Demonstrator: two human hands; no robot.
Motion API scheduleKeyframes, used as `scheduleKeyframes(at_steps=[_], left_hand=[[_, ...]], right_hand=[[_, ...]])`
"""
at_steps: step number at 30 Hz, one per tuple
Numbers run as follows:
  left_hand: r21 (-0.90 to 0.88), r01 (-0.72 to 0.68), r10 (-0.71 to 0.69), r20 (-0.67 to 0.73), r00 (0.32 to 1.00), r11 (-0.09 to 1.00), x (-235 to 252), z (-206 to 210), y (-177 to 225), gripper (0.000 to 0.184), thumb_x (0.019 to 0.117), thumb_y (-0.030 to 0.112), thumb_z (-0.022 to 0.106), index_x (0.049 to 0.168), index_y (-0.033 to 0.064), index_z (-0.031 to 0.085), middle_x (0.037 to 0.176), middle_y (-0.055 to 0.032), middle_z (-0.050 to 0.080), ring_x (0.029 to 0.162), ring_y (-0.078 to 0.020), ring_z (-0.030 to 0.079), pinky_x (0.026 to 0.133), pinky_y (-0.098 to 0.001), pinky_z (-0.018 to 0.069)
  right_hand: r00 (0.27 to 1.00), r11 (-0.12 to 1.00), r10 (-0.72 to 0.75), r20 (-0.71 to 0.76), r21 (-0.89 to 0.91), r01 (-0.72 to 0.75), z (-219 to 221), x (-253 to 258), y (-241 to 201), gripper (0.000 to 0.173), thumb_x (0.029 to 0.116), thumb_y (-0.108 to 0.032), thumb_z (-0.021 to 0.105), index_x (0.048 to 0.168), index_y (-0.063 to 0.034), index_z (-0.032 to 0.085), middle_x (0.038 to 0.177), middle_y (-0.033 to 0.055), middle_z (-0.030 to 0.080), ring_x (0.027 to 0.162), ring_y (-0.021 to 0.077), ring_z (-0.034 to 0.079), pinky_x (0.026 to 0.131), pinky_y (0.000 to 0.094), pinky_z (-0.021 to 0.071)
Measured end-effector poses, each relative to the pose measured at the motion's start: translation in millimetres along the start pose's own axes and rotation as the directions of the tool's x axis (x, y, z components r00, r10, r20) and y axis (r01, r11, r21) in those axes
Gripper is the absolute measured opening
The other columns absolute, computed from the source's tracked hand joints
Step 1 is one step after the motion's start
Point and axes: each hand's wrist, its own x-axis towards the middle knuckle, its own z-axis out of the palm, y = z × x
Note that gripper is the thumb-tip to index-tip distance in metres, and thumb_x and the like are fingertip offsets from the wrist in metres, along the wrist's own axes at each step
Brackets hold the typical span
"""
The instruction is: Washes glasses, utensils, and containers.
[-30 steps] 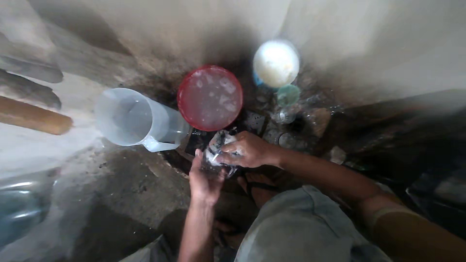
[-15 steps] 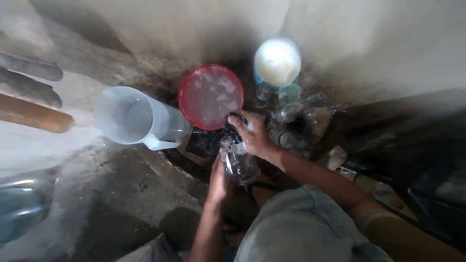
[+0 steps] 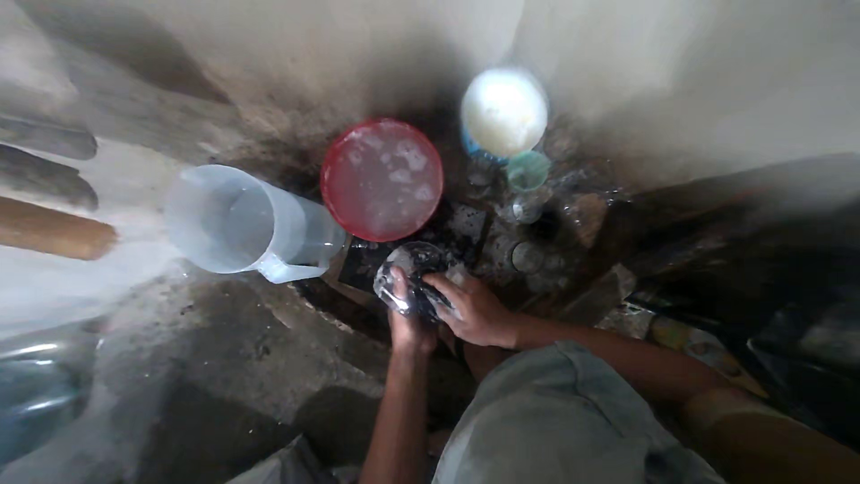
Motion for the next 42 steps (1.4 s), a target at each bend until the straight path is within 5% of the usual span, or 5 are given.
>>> scheduleKeyframes(at_steps=[5,11,22,26,42], left_hand=[[-0.052,-0.144,0.146,0.023,0.989,0.988,-3.1,5.6,-7.7,0.067,0.0815,0.072,0.065,0.122,0.0184,0.063,0.102,-0.0048,0.072,0.094,-0.0171,0.071,0.079,-0.0417,0.0612],[0.191,-0.495,0.517,-0.082,0.852,0.847,-5.3,25.5,-17.9,0.074,0.0905,0.057,0.07,0.139,0.0069,0.045,0.113,-0.0058,0.068,0.101,-0.016,0.068,0.087,-0.0389,0.0607],[0.519,-0.618,0.582,0.256,0.772,0.59,19.6,21.1,-8.9,0.101,0.0778,0.017,0.09,0.155,0.0121,0.025,0.146,-0.0073,0.051,0.13,-0.0174,0.056,0.107,-0.0391,0.0527],[0.583,-0.581,0.493,0.326,0.807,0.567,24.2,15.3,-24.1,0.103,0.0803,0.003,0.08,0.159,0.0177,0.017,0.154,-0.0081,0.042,0.134,-0.0178,0.052,0.107,-0.0404,0.0515],[0.898,-0.394,0.381,0.439,0.813,-0.194,118.2,-1.2,55.1,0.044,0.101,0.018,0.058,0.142,0.0032,0.056,0.145,-0.0214,0.054,0.135,-0.0389,0.052,0.113,-0.0559,0.0418]], right_hand=[[0.894,0.853,0.442,0.08,0.273,-0.446,-9.4,16.7,-6.8,0.042,0.111,-0.022,0.04,0.148,-0.0039,0.049,0.122,0.0238,0.066,0.106,0.0337,0.067,0.091,0.0507,0.0555],[0.598,0.063,0.763,0.245,0.893,-0.446,16.9,20.0,-6.3,0.036,0.1104,-0.037,0.039,0.125,-0.0135,0.062,0.113,0.0072,0.068,0.101,0.0198,0.066,0.084,0.0448,0.0573],[0.805,0.687,0.579,0.131,0.452,-0.568,-55.8,15.3,-0.2,0.072,0.1075,-0.061,0.025,0.15,-0.0098,0.05,0.151,0.014,0.053,0.137,0.0268,0.053,0.112,0.0566,0.0452],[0.86,0.859,0.479,0.174,0.107,-0.5,-82.2,31.1,-4.0,0.058,0.105,-0.058,0.045,0.143,-0.0156,0.059,0.116,0.0116,0.072,0.104,0.0237,0.071,0.091,0.0529,0.0577],[0.848,0.702,0.526,0.061,-0.594,-0.392,-87.1,98.6,57.0,0.035,0.103,-0.021,0.058,0.137,-0.0158,0.064,0.122,0.0197,0.069,0.113,0.041,0.067,0.092,0.062,0.0544]])
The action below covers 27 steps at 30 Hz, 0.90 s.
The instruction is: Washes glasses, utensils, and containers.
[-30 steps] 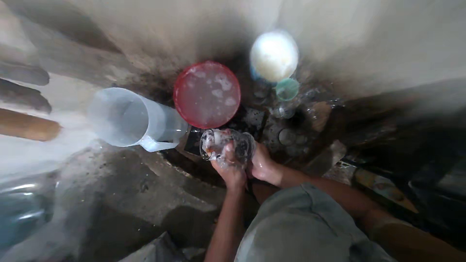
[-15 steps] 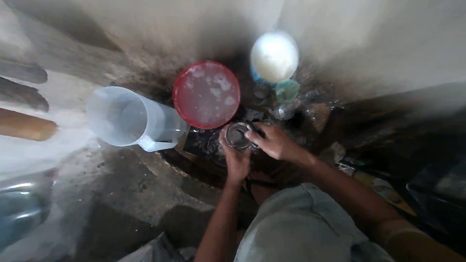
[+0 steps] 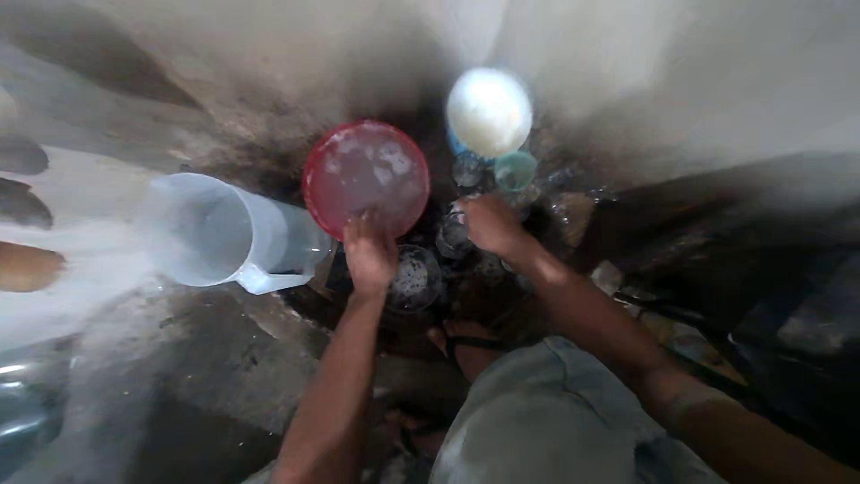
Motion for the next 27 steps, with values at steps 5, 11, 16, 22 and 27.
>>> scheduleKeyframes(at_steps=[5,11,16,22,27], left_hand=[[0.34,0.116,-0.159,0.103,0.982,0.933,49.5,19.8,2.0,0.074,0.0877,0.022,0.075,0.15,-0.0012,0.043,0.153,-0.0294,0.041,0.14,-0.0508,0.04,0.112,-0.0641,0.0358],[0.588,0.126,-0.32,0.238,0.917,0.799,77.6,20.5,19.7,0.092,0.0874,0.033,0.076,0.156,-0.0059,0.029,0.158,-0.0373,0.027,0.14,-0.0578,0.034,0.1,-0.0737,0.0396],[0.489,0.178,-0.342,0.27,0.9,0.854,76.2,24.5,17.5,0.088,0.0878,0.028,0.076,0.153,-0.0094,0.031,0.154,-0.035,0.035,0.132,-0.0551,0.048,0.099,-0.0714,0.0441],[-0.02,0.23,-0.229,0.056,0.972,0.973,61.3,14.6,4.0,0.09,0.0834,0.032,0.082,0.155,0.0085,0.033,0.151,-0.0237,0.046,0.141,-0.0435,0.043,0.11,-0.0752,0.0287],[-0.598,0.0,-0.073,-0.097,0.993,0.801,56.8,14.4,-1.6,0.096,0.0814,0.014,0.085,0.154,0.0017,0.023,0.154,-0.0199,0.039,0.14,-0.0226,0.046,0.116,-0.0376,0.0429]], right_hand=[[1.0,1.0,-0.007,-0.015,-0.004,0.007,26.3,1.1,-11.7,0.036,0.1012,-0.01,0.056,0.136,-0.0128,0.063,0.121,0.0241,0.067,0.112,0.0447,0.066,0.09,0.0621,0.0548],[0.997,1.0,0.014,0.07,0.008,-0.015,16.0,-6.7,-21.3,0.037,0.1029,-0.008,0.055,0.139,-0.0119,0.061,0.12,0.026,0.067,0.111,0.0469,0.066,0.089,0.0631,0.0544],[0.999,0.999,0.026,0.032,0.025,-0.027,22.1,-4.6,-19.1,0.036,0.106,-0.015,0.051,0.141,-0.0167,0.061,0.116,0.0256,0.068,0.107,0.0459,0.067,0.086,0.062,0.0554],[1.0,0.999,0.019,0.016,0.037,-0.019,28.4,-0.1,-18.1,0.036,0.1061,-0.021,0.054,0.142,-0.0176,0.06,0.117,0.0251,0.068,0.108,0.0457,0.067,0.086,0.0615,0.0555],[0.997,0.98,-0.007,-0.076,0.199,0.022,36.2,4.8,-1.9,0.048,0.102,-0.045,0.06,0.139,-0.0144,0.063,0.124,0.0196,0.069,0.115,0.0405,0.066,0.094,0.0618,0.0541]])
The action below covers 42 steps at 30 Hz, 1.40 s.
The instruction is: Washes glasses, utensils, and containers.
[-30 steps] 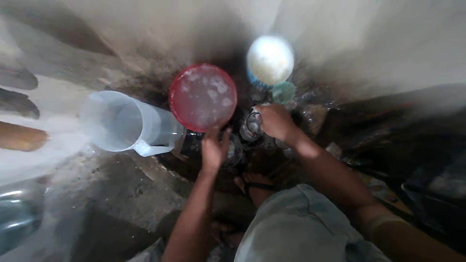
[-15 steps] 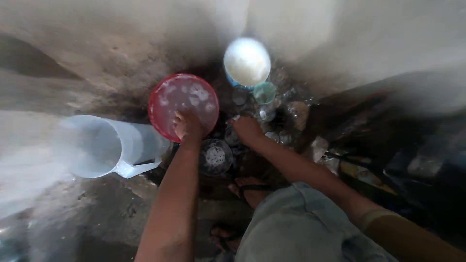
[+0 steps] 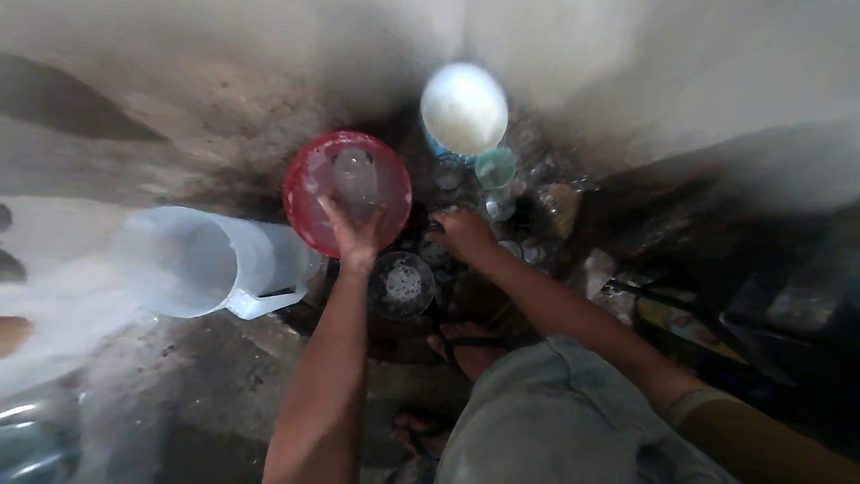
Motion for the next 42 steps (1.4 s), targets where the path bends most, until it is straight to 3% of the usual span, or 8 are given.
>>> scheduleKeyframes(at_steps=[11,17,22,27,31,35,40,42], left_hand=[[-0.446,-0.146,0.038,-0.24,0.97,0.883,-12.2,-24.5,55.7,0.101,0.0789,-0.002,0.083,0.153,0.0042,0.015,0.146,-0.0158,0.048,0.133,-0.0269,0.054,0.108,-0.0463,0.0527],[-0.679,-0.064,-0.104,-0.203,0.974,0.732,-68.5,-23.2,86.1,0.086,0.0779,-0.011,0.077,0.147,0.0057,0.028,0.129,-0.0138,0.06,0.117,-0.0286,0.064,0.098,-0.0505,0.0575],[-0.863,0.041,-0.22,-0.082,0.972,0.503,-106.7,0.4,76.3,0.044,0.1029,0.033,0.059,0.14,0.0155,0.043,0.127,-0.0078,0.063,0.116,-0.025,0.063,0.098,-0.0508,0.0546],[-0.901,0.132,-0.37,-0.033,0.928,0.413,-125.7,-10.2,73.3,0.041,0.1072,0.04,0.049,0.137,0.0126,0.052,0.128,-0.0104,0.064,0.119,-0.0265,0.063,0.1,-0.0511,0.0537],[-0.886,0.138,-0.383,-0.047,0.923,0.443,-139.2,-21.8,67.0,0.039,0.1056,0.038,0.053,0.137,0.0145,0.048,0.122,-0.0111,0.066,0.106,-0.026,0.068,0.088,-0.0478,0.0591],[-0.898,0.128,-0.321,-0.015,0.947,0.42,-151.3,-21.4,64.4,0.039,0.1029,0.037,0.059,0.134,0.0162,0.051,0.119,-0.011,0.068,0.103,-0.0265,0.07,0.087,-0.0476,0.0611],[-0.828,0.258,-0.439,0.015,0.898,0.498,-153.1,-40.7,67.4,0.057,0.1005,0.058,0.052,0.139,0.0168,0.049,0.122,-0.0107,0.067,0.104,-0.0271,0.07,0.086,-0.0484,0.0608],[-0.805,0.295,-0.485,0.01,0.874,0.515,-153.7,-40.6,71.1,0.059,0.0993,0.06,0.053,0.14,0.0183,0.047,0.118,-0.0101,0.069,0.098,-0.0256,0.071,0.08,-0.0458,0.0626]], right_hand=[[0.959,0.89,-0.094,-0.266,0.409,0.201,-25.9,-13.0,-23.7,0.032,0.1064,-0.028,0.053,0.124,-0.0099,0.073,0.123,0.0141,0.071,0.117,0.0257,0.067,0.103,0.0483,0.0524],[0.959,0.65,0.073,-0.274,0.742,0.163,-22.6,-18.5,-41.4,0.072,0.0903,-0.031,0.08,0.144,-0.0053,0.039,0.125,0.0153,0.065,0.114,0.0222,0.067,0.098,0.0435,0.0577],[0.982,0.426,0.078,-0.171,0.896,0.122,-7.0,-32.1,-55.2,0.044,0.1039,-0.021,0.057,0.143,-0.0031,0.05,0.13,0.015,0.064,0.12,0.02,0.063,0.104,0.042,0.0533],[0.952,0.593,-0.234,-0.195,0.748,0.299,-1.7,-73.1,-35.0,0.04,0.1008,-0.021,0.051,0.135,-0.0031,0.064,0.156,0.0169,0.039,0.144,0.0277,0.039,0.115,0.0486,0.0407],[0.921,0.658,-0.24,-0.307,0.646,0.387,-5.9,-79.6,-32.4,0.036,0.0982,-0.01,0.068,0.13,0.0009,0.057,0.126,0.0151,0.065,0.107,0.0205,0.07,0.088,0.0377,0.0624],[0.945,0.643,-0.231,-0.231,0.693,0.327,-5.1,-85.4,-48.4,0.022,0.0912,-0.004,0.073,0.112,-0.0023,0.065,0.094,0.0119,0.07,0.063,0.0189,0.067,0.055,0.0363,0.061],[0.535,0.496,-0.812,-0.233,0.21,0.843,-2.9,-81.4,-17.1,0.042,0.0909,-0.01,0.06,0.132,-0.0072,0.07,0.142,0.0115,0.062,0.136,0.0225,0.056,0.107,0.0408,0.0516],[0.417,0.433,-0.891,-0.179,-0.062,0.899,0.5,-72.7,-11.2,0.035,0.098,-0.029,0.066,0.129,-0.013,0.072,0.139,0.0112,0.065,0.13,0.0265,0.061,0.102,0.0437,0.0558]])
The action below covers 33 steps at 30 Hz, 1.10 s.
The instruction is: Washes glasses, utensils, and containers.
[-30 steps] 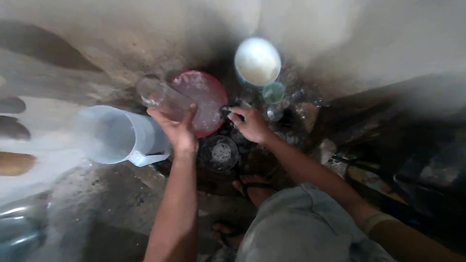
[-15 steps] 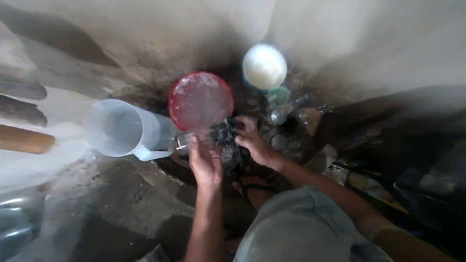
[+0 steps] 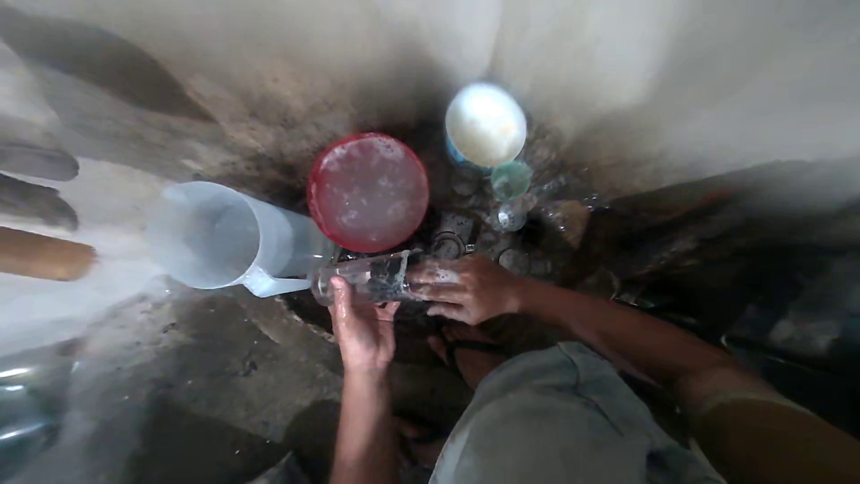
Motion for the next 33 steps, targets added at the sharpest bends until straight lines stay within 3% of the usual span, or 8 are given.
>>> scheduleKeyframes(at_steps=[4,10,14,19,21,26,31,33], left_hand=[[0.032,0.032,-0.03,-0.066,0.997,0.999,-8.3,15.0,-12.6,0.051,0.1055,0.038,0.055,0.149,0.0199,0.034,0.117,-0.0129,0.067,0.096,-0.0273,0.072,0.077,-0.0464,0.0632],[-0.031,0.029,-0.027,0.077,0.997,0.999,-3.7,-6.2,-12.3,0.059,0.0962,0.022,0.067,0.147,0.0195,0.036,0.115,-0.0117,0.067,0.097,-0.0226,0.071,0.083,-0.0403,0.0614],[-0.083,-0.016,0.036,0.246,0.969,0.996,-2.2,-14.9,-10.4,0.078,0.0822,0.016,0.083,0.147,0.0203,0.04,0.128,-0.0139,0.064,0.101,-0.0244,0.07,0.083,-0.0399,0.0619],[0.061,-0.017,0.007,0.154,0.988,0.998,-5.8,-4.5,0.9,0.07,0.0888,0.019,0.078,0.146,0.0216,0.038,0.115,-0.0099,0.068,0.092,-0.0215,0.072,0.078,-0.0384,0.0633],[0.171,-0.039,0.023,0.095,0.995,0.985,-5.7,2.3,6.3,0.067,0.0919,0.014,0.073,0.148,0.0218,0.037,0.11,-0.0091,0.068,0.085,-0.0204,0.071,0.072,-0.0364,0.0635],[0.251,-0.025,-0.004,0.113,0.994,0.968,-4.2,-1.2,12.5,0.073,0.0877,0.012,0.077,0.149,0.0222,0.039,0.116,-0.0101,0.066,0.088,-0.0221,0.071,0.074,-0.0384,0.0638],[0.139,-0.097,0.053,0.295,0.954,0.986,-4.3,-6.2,10.4,0.083,0.0811,0.007,0.082,0.148,0.0265,0.037,0.128,-0.0077,0.063,0.099,-0.0198,0.069,0.08,-0.0347,0.0627],[0.144,-0.088,0.047,0.265,0.963,0.986,-4.8,-1.2,12.8,0.079,0.0817,0.008,0.081,0.146,0.0254,0.038,0.123,-0.007,0.064,0.093,-0.0177,0.069,0.076,-0.0327,0.0623]], right_hand=[[0.886,0.982,0.179,0.428,-0.137,-0.132,-9.9,25.0,1.2,0.021,0.0996,-0.021,0.063,0.113,-0.0099,0.075,0.107,0.0113,0.073,0.1,0.0293,0.069,0.087,0.0501,0.056],[0.829,0.897,0.264,0.494,0.19,-0.399,-3.1,29.2,-7.0,0.059,0.0889,-0.005,0.071,0.146,-0.0115,0.057,0.142,0.0086,0.061,0.122,0.0185,0.061,0.105,0.0415,0.0498],[0.781,-0.081,0.324,0.534,0.838,-0.539,-7.4,19.6,-14.8,0.087,0.0793,0.01,0.056,0.158,-0.0234,0.037,0.102,0.0052,0.067,0.055,0.0044,0.054,0.047,0.0192,0.0478],[0.869,0.852,0.276,0.411,0.314,-0.419,-15.7,26.7,-18.5,0.066,0.0851,0.004,0.069,0.149,-0.0056,0.053,0.148,0.0126,0.057,0.129,0.0193,0.058,0.11,0.0372,0.0475],[0.858,0.963,0.26,0.443,-0.056,-0.262,-17.5,27.8,-19.7,0.046,0.0922,-0.007,0.069,0.137,-0.0149,0.064,0.135,0.0119,0.065,0.122,0.0297,0.063,0.102,0.0506,0.0508],[0.825,0.909,0.311,0.473,0.106,-0.404,5.7,21.2,-14.8,0.052,0.0926,-0.009,0.068,0.144,-0.011,0.058,0.141,0.0128,0.06,0.122,0.0251,0.062,0.101,0.048,0.0512],[0.822,-0.074,0.353,0.447,0.889,-0.452,5.7,15.1,-15.9,0.092,0.0796,0.011,0.057,0.161,-0.0261,0.035,0.128,0.0085,0.063,0.062,0.009,0.056,0.05,0.0244,0.05],[0.827,0.088,0.373,0.421,0.871,-0.483,0.0,18.0,-14.5,0.086,0.08,0.013,0.057,0.157,-0.0203,0.04,0.118,0.0077,0.067,0.065,0.0102,0.062,0.055,0.0257,0.0551]])
